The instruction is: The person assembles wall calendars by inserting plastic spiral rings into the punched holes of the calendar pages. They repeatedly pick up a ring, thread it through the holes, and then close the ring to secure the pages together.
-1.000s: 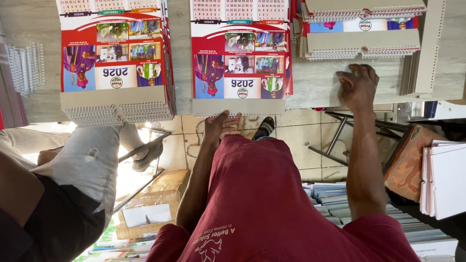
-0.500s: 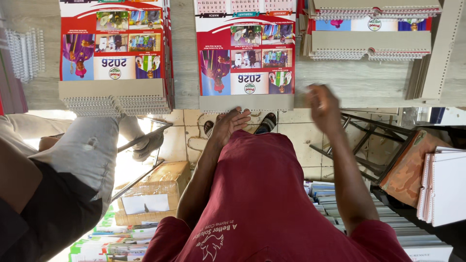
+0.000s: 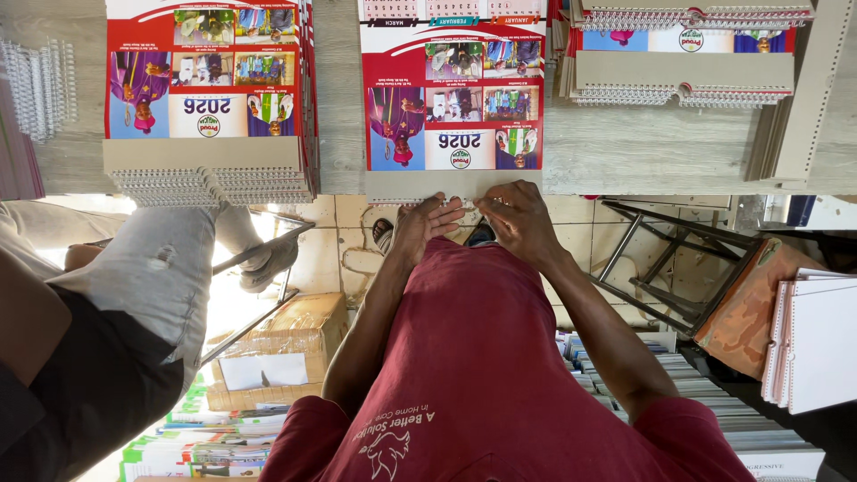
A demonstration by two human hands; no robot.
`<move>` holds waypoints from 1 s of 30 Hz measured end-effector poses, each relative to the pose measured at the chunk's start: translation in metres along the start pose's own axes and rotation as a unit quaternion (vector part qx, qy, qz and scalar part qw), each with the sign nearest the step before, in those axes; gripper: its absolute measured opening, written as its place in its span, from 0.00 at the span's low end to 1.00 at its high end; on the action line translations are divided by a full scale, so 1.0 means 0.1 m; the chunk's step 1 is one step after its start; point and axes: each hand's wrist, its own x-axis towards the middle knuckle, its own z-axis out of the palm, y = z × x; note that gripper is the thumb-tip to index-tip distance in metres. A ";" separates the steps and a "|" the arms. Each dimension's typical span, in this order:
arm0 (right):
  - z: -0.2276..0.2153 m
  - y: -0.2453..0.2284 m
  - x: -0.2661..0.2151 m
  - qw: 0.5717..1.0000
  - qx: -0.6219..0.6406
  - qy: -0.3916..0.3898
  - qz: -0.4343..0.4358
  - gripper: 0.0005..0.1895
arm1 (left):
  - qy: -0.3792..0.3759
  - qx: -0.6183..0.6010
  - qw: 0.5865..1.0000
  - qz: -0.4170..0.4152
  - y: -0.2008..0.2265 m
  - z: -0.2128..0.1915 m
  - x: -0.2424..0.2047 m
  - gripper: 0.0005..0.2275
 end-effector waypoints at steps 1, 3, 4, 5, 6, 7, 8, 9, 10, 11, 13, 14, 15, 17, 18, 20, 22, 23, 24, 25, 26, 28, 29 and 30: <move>0.02 0.02 -0.02 1.000 -0.012 0.000 -0.003 0.07 | -0.002 -0.016 1.000 0.000 0.00 0.00 0.01 0.15; 0.03 0.01 -0.02 1.000 -0.024 0.001 -0.005 0.06 | -0.004 -0.031 1.000 -0.001 -0.02 -0.01 0.01 0.15; 0.00 0.00 -0.01 0.999 -0.044 0.001 -0.016 0.08 | -0.014 -0.030 0.999 0.007 -0.04 -0.02 0.02 0.15; -0.02 -0.01 0.01 0.998 -0.065 0.002 -0.028 0.11 | -0.023 -0.029 0.999 0.014 -0.06 -0.02 0.04 0.15; -0.03 -0.04 0.02 0.998 -0.065 0.002 -0.027 0.11 | -0.023 -0.029 0.999 0.014 -0.08 -0.04 0.06 0.15; -0.03 -0.07 0.03 0.997 -0.076 0.001 -0.028 0.11 | -0.032 -0.025 0.999 0.021 -0.11 -0.06 0.08 0.16; -0.05 -0.08 0.05 0.996 -0.088 0.001 -0.028 0.10 | -0.043 -0.021 0.998 0.027 -0.13 -0.07 0.11 0.17; -0.03 -0.09 0.07 0.996 -0.089 0.002 -0.028 0.10 | -0.045 -0.021 0.998 0.027 -0.09 -0.03 0.09 0.17; -0.01 -0.11 0.08 0.994 -0.105 0.010 -0.036 0.10 | -0.042 -0.022 0.998 0.030 -0.06 0.00 0.06 0.17; 0.01 -0.13 0.10 0.992 -0.121 0.018 -0.043 0.10 | -0.039 -0.023 0.998 0.032 -0.03 0.03 0.03 0.16; 0.02 -0.21 0.12 0.990 -0.128 0.027 -0.047 0.09 | 0.003 0.013 0.998 0.062 -0.09 0.10 0.05 0.13; 0.02 -0.27 0.13 0.989 -0.133 0.034 -0.052 0.09 | 0.048 0.046 0.994 0.092 -0.12 0.13 0.04 0.11; 0.10 -0.29 0.06 0.989 -0.133 0.034 -0.050 0.09 | 0.047 0.047 0.994 0.090 -0.10 0.17 0.03 0.11; 0.27 -0.34 -0.07 0.996 -0.002 0.070 0.046 0.04 | 0.078 -0.008 0.993 0.091 -0.04 0.25 0.00 0.11; 0.29 -0.41 -0.09 0.996 -0.003 0.071 0.047 0.04 | 0.078 -0.006 0.993 0.091 -0.05 0.22 0.01 0.11; 0.32 -0.56 -0.13 0.808 0.412 -0.003 0.422 0.15 | 0.066 -0.029 0.992 0.101 -0.08 0.19 0.06 0.11; 0.40 -0.46 -0.12 0.756 0.457 0.060 0.465 0.15 | 0.062 -0.035 0.992 0.102 -0.08 0.21 0.05 0.12; 0.46 -0.42 -0.11 0.696 0.499 0.118 0.503 0.16 | 0.062 -0.043 0.992 0.106 -0.07 0.20 0.04 0.13; 0.52 -0.39 -0.12 0.693 0.501 0.116 0.505 0.16 | 0.066 -0.042 0.992 0.104 -0.17 0.11 0.12 0.13; 0.58 -0.35 -0.13 0.671 0.521 0.177 0.497 0.15 | 0.060 -0.036 0.993 0.097 -0.27 0.02 0.20 0.14; 0.62 -0.28 -0.13 0.648 0.536 0.241 0.485 0.18 | 0.048 -0.029 0.994 0.091 -0.36 -0.03 0.32 0.16; 0.68 -0.26 -0.17 0.644 0.533 0.244 0.492 0.15 | 0.049 -0.008 0.994 0.095 -0.12 0.15 0.09 0.15; 0.71 -0.25 -0.19 0.639 0.531 0.243 0.501 0.12 | 0.052 0.010 0.994 0.100 0.01 0.24 -0.01 0.15; 0.71 -0.24 -0.20 0.639 0.530 0.245 0.501 0.12 | 0.051 0.011 0.994 0.099 -0.05 0.22 0.04 0.15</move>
